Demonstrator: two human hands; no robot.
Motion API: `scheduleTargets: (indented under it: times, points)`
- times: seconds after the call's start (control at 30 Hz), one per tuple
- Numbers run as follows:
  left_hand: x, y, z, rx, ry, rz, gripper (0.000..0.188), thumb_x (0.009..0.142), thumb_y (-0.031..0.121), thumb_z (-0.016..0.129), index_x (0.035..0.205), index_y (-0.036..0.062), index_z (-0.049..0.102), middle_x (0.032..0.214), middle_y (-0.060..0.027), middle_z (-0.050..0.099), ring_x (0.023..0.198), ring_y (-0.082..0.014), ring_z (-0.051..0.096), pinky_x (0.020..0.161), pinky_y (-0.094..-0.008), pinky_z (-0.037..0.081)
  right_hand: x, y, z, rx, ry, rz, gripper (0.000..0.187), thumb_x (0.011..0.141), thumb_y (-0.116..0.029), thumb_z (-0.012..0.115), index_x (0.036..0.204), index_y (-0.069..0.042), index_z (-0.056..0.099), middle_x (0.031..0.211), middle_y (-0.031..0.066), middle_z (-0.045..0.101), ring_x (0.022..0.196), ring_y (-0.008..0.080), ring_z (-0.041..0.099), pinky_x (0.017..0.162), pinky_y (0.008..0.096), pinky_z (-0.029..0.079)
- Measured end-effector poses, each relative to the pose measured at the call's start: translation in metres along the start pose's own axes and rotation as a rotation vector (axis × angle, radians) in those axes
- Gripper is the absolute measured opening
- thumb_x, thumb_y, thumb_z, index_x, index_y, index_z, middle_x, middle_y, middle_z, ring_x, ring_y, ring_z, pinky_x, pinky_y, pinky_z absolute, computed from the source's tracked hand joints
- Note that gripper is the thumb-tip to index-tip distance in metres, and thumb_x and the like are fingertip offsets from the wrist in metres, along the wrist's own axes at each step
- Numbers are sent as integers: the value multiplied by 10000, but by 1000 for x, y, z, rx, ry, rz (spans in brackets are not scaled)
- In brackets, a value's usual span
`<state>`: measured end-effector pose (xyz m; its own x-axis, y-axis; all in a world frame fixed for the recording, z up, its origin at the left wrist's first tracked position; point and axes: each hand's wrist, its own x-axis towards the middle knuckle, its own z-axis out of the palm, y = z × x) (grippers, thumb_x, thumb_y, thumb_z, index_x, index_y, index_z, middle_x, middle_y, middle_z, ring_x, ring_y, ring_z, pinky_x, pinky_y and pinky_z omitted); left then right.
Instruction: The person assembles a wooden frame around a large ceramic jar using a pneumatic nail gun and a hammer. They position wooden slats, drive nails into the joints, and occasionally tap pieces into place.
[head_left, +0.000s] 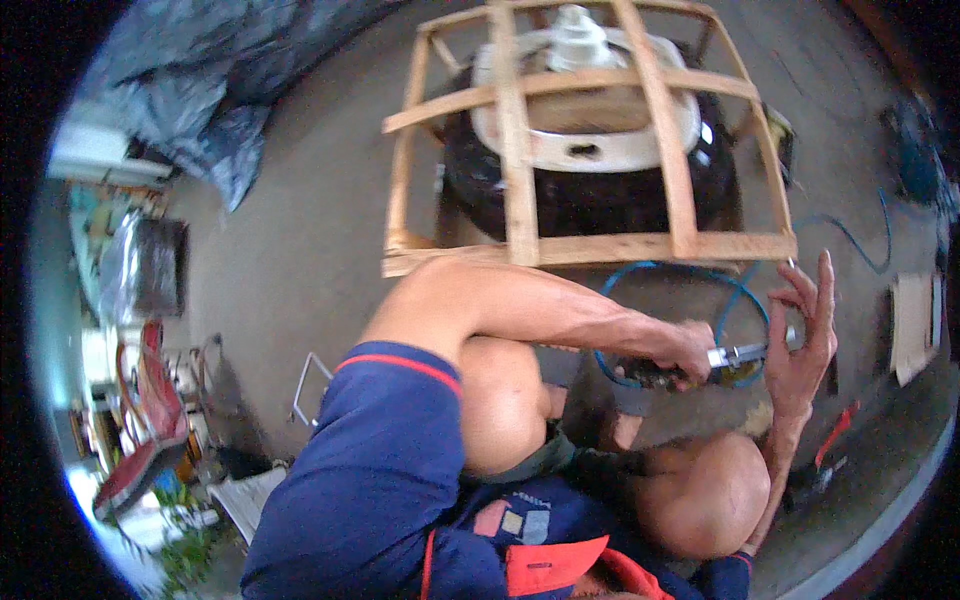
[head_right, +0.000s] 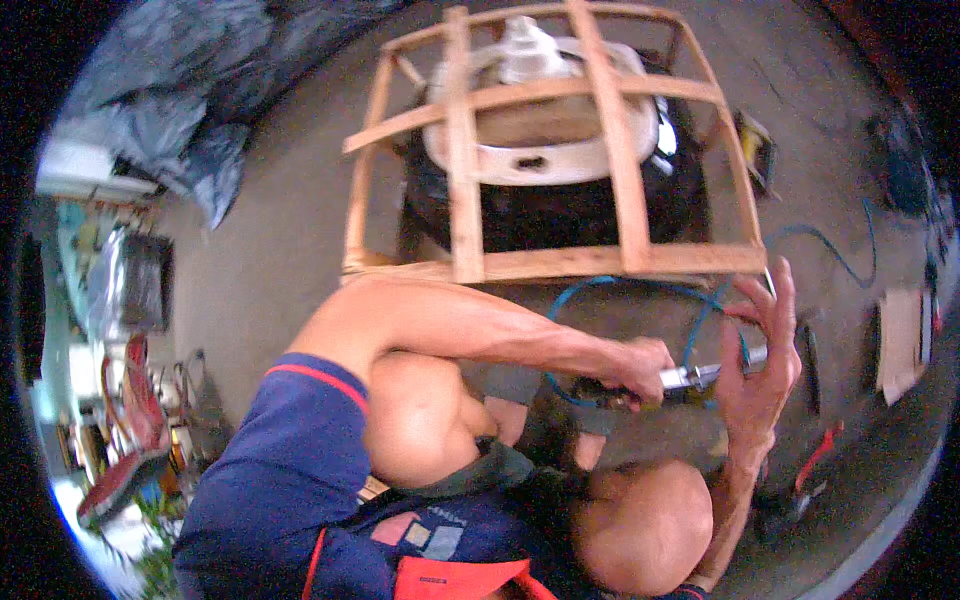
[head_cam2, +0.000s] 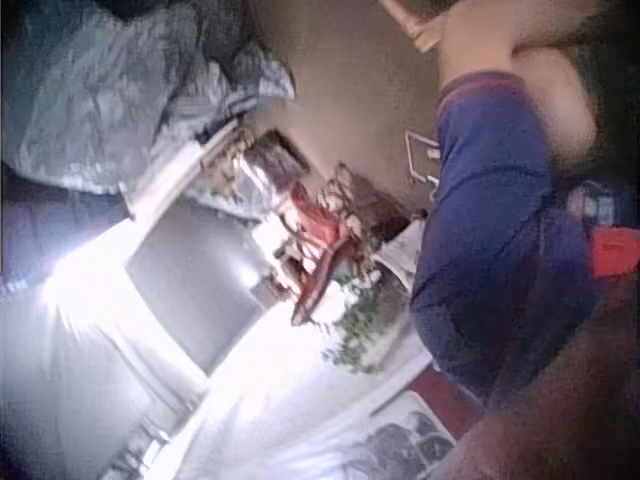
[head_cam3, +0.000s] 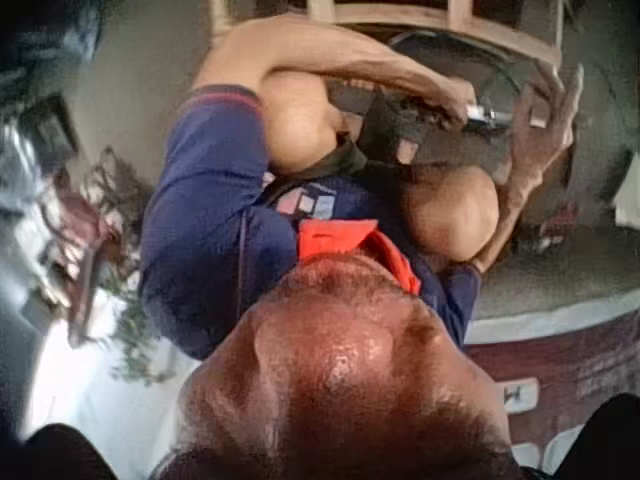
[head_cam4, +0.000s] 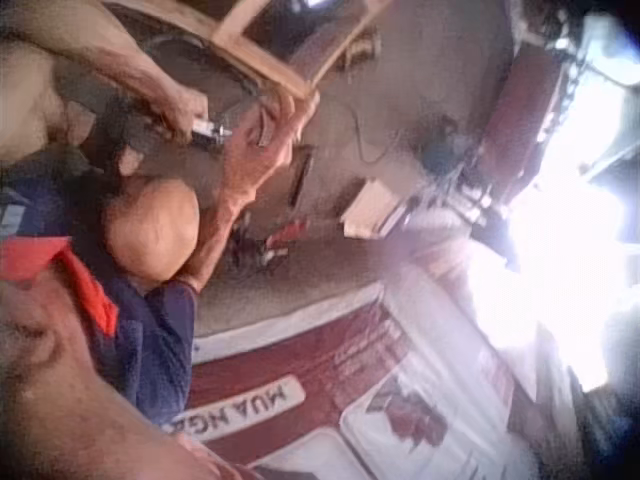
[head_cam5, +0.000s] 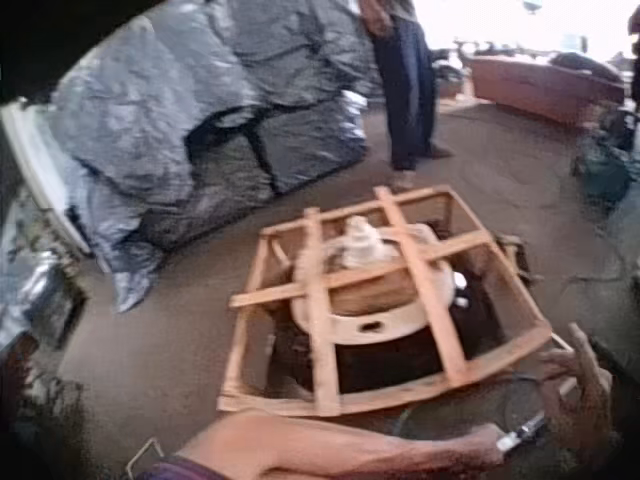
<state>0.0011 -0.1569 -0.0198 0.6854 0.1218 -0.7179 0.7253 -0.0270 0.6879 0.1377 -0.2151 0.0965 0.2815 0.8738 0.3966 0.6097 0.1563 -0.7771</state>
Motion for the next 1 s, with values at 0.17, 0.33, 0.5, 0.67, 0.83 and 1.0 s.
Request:
scheduleTargets:
  times: [0.17,0.33,0.5,0.67,0.83,1.0]
  points:
    - [9,-35,5,-139,-14,125,210,645,42,767,853,29,742,669,-82,685,525,-186,624,461,-341,480,76,-153,85,58,-388,-960,508,796,-16,727,1295,-8,631,1146,155,702,909,283,710,801,389,566]
    - [-11,0,-10,-448,-94,198,232,664,17,731,896,26,731,662,-81,678,516,-168,618,447,-321,476,98,-196,53,-21,-341,-981,382,834,-134,746,1198,-31,705,1116,153,703,961,310,701,793,416,565]
    - [-41,10,-27,-236,-3,175,246,715,15,704,961,15,709,649,-62,662,515,-133,619,444,-296,475,37,-44,-5,-67,307,-170,365,915,42,697,1272,29,622,1227,127,690,1090,218,665,971,369,531]
    - [-44,39,-41,-324,-22,292,257,781,19,670,1037,11,689,711,-55,667,577,-108,631,492,-277,488,-126,106,-38,345,674,965,289,933,-388,761,885,-133,634,799,-33,551,718,108,513,614,273,398]
    - [-51,69,-46,-330,-158,352,338,805,-5,680,1140,29,696,867,-26,668,670,-96,619,593,-264,501,-133,123,-12,1197,617,844,422,1017,-431,631,1236,-70,618,1042,49,680,1003,229,638,964,362,473]
    - [-61,94,-45,-522,-231,344,477,823,-49,642,1294,30,651,1067,-53,711,687,-88,622,618,-249,530,-115,92,-7,1573,678,667,327,1022,-378,660,1107,-66,609,886,17,605,833,175,599,785,317,493]
